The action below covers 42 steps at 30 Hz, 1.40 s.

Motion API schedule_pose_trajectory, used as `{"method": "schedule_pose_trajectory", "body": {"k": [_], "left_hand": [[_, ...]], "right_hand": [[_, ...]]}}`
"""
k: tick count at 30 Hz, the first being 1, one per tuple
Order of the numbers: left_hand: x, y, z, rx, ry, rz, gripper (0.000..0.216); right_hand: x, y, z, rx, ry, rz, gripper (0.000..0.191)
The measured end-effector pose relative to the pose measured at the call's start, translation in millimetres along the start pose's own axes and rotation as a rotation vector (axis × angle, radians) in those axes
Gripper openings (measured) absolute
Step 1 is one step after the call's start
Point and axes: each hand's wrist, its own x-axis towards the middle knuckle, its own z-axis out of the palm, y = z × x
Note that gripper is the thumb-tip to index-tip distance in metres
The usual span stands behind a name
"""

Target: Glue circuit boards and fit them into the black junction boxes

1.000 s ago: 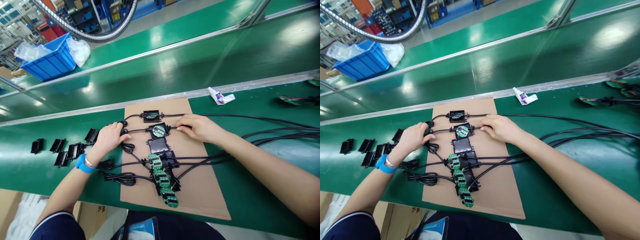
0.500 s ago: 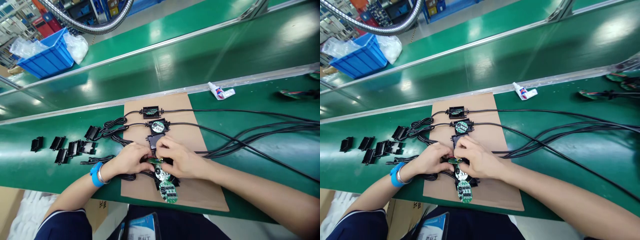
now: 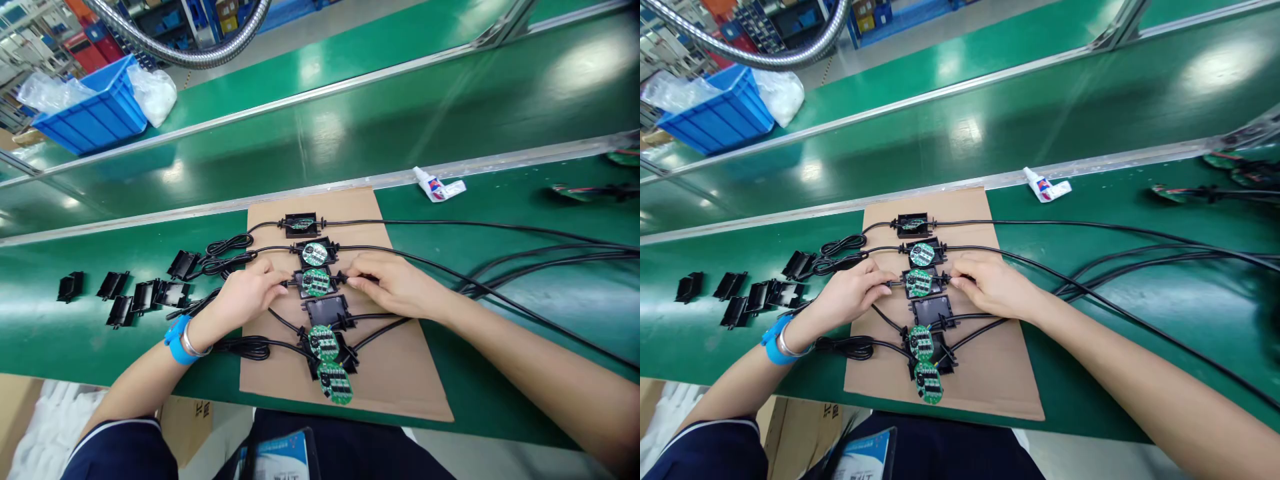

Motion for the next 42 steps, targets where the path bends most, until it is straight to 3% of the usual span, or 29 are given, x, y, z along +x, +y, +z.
{"method": "schedule_pose_trajectory", "body": {"k": [5,10,13,19,21,27,30,32,34,37,39,42], "left_hand": [[1,-5,4,0.111,-0.019,-0.009,0.037],[-20,-44,-15,0.042,0.137,-0.038,0.029],[-33,-57,-24,0.075,0.124,-0.030,0.029],[-31,-42,-23,0.509,0.110,0.052,0.032],[-26,-40,-20,0.554,0.099,0.113,0.031],[-25,-31,1,0.252,0.447,0.204,0.030],[-31,-3,17,-0.071,0.299,0.300,0.019],[-31,17,27,-0.219,0.154,0.318,0.034],[-29,30,37,-0.281,0.097,0.290,0.056],[-25,35,46,-0.317,0.068,0.263,0.066],[-24,33,48,-0.348,0.043,0.286,0.062],[-23,29,45,-0.423,0.009,0.315,0.061]], "right_hand": [[-6,8,2,-0.183,-0.038,-0.011,0.021],[-10,10,9,-0.229,0.006,-0.052,0.025],[-11,10,14,-0.183,0.036,-0.068,0.028],[-9,6,19,-0.227,0.036,-0.080,0.029],[-10,6,19,-0.274,0.076,-0.074,0.029],[-12,-1,8,-0.240,0.172,-0.152,0.020],[-13,-24,2,-0.127,0.167,-0.150,0.020],[-14,-43,3,-0.044,0.083,-0.125,0.023],[-15,-59,9,0.013,-0.032,-0.103,0.026],[-18,-71,23,0.067,-0.111,-0.119,0.018],[-22,-71,31,0.062,-0.068,-0.183,0.011],[-27,-69,31,0.050,-0.005,-0.252,0.016]]}}
